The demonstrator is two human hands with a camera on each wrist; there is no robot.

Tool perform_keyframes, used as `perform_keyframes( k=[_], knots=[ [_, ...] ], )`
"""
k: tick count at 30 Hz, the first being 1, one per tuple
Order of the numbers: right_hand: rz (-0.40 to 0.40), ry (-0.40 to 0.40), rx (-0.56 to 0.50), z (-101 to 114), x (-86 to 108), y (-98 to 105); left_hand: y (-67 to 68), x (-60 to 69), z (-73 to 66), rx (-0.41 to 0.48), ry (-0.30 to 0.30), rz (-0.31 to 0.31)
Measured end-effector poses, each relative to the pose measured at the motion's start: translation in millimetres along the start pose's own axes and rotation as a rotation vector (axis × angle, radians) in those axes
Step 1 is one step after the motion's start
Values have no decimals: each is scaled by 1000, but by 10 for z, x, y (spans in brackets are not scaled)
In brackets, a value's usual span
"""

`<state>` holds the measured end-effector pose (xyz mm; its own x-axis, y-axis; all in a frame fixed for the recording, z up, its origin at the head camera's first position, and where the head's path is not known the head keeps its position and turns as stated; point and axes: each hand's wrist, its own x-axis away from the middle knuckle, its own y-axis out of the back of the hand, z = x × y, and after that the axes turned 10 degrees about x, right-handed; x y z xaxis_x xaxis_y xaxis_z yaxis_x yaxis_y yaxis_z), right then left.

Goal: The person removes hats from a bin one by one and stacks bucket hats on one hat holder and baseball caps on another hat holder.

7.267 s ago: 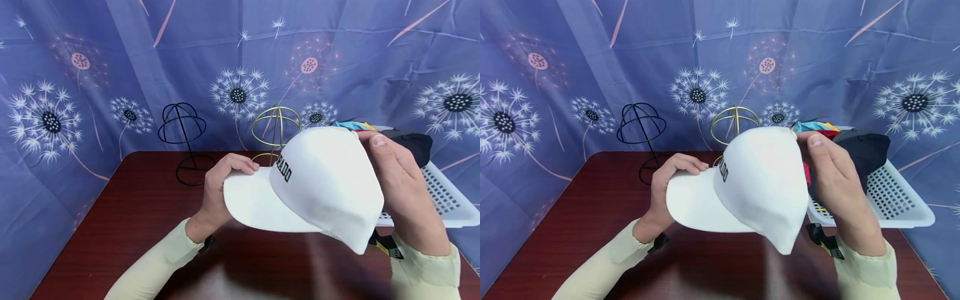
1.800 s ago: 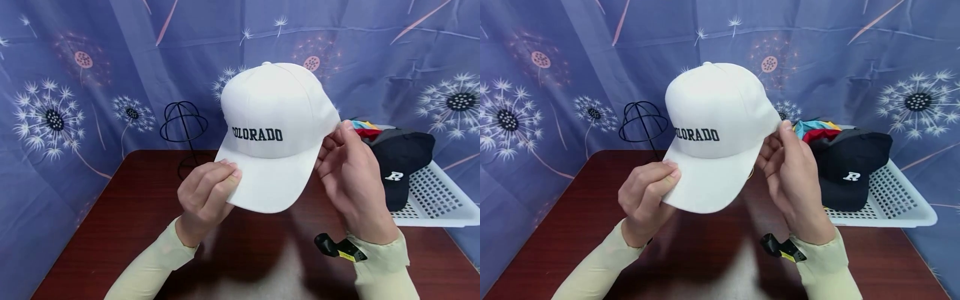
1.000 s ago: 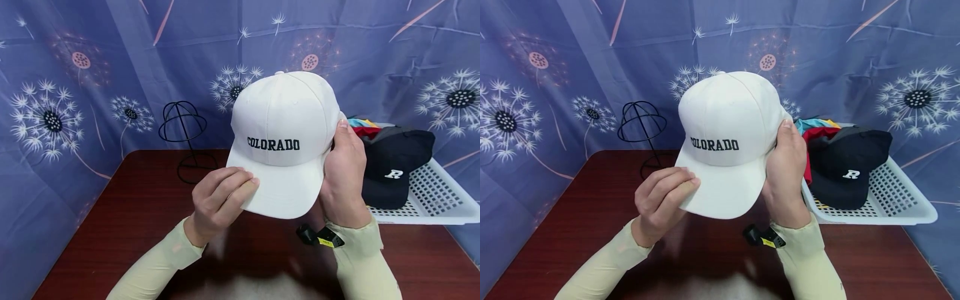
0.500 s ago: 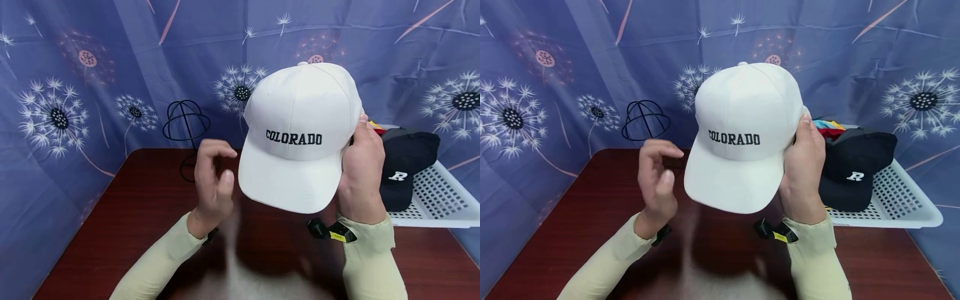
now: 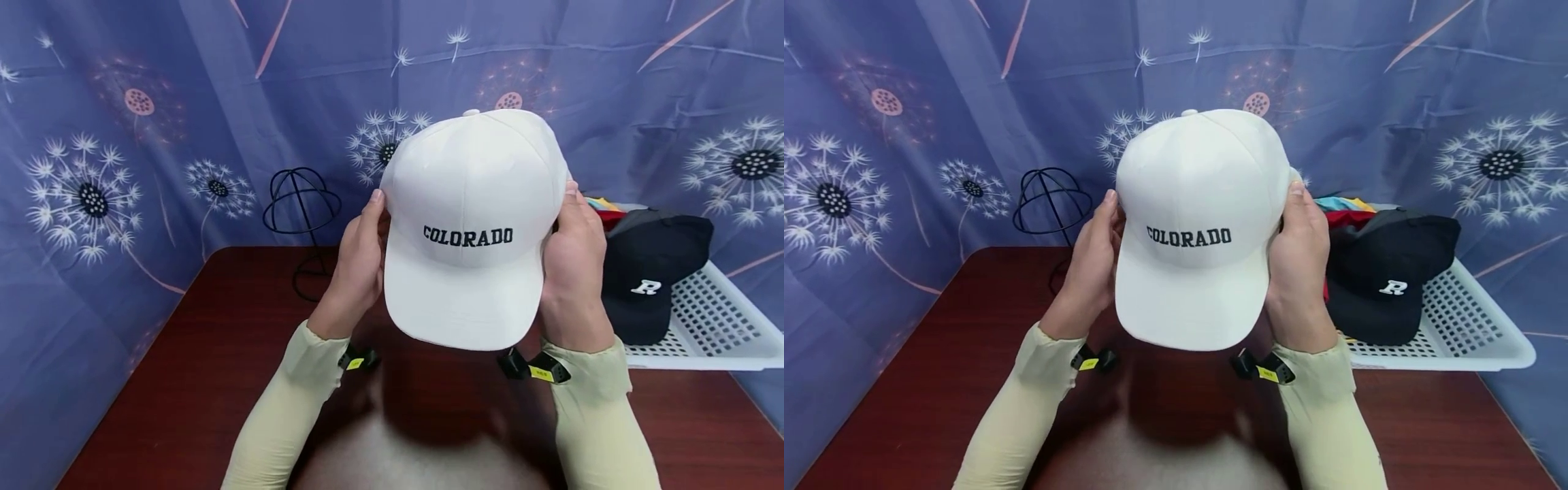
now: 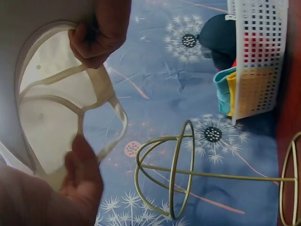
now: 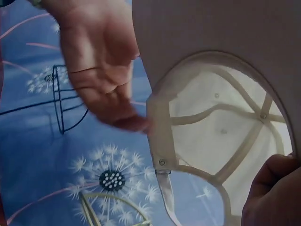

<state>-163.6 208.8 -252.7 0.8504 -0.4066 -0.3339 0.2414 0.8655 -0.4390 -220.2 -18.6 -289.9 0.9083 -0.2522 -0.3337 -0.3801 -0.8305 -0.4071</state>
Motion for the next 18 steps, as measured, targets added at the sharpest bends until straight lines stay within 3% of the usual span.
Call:
perform_keyframes(
  k=[6,18],
  knots=[
    [102,101,-39,-138,-96,10,9,-131,61,-78,-148,-48],
    [170,241,20,-374,-286,26,55,-320,160,-33,-297,-57]
  ],
)
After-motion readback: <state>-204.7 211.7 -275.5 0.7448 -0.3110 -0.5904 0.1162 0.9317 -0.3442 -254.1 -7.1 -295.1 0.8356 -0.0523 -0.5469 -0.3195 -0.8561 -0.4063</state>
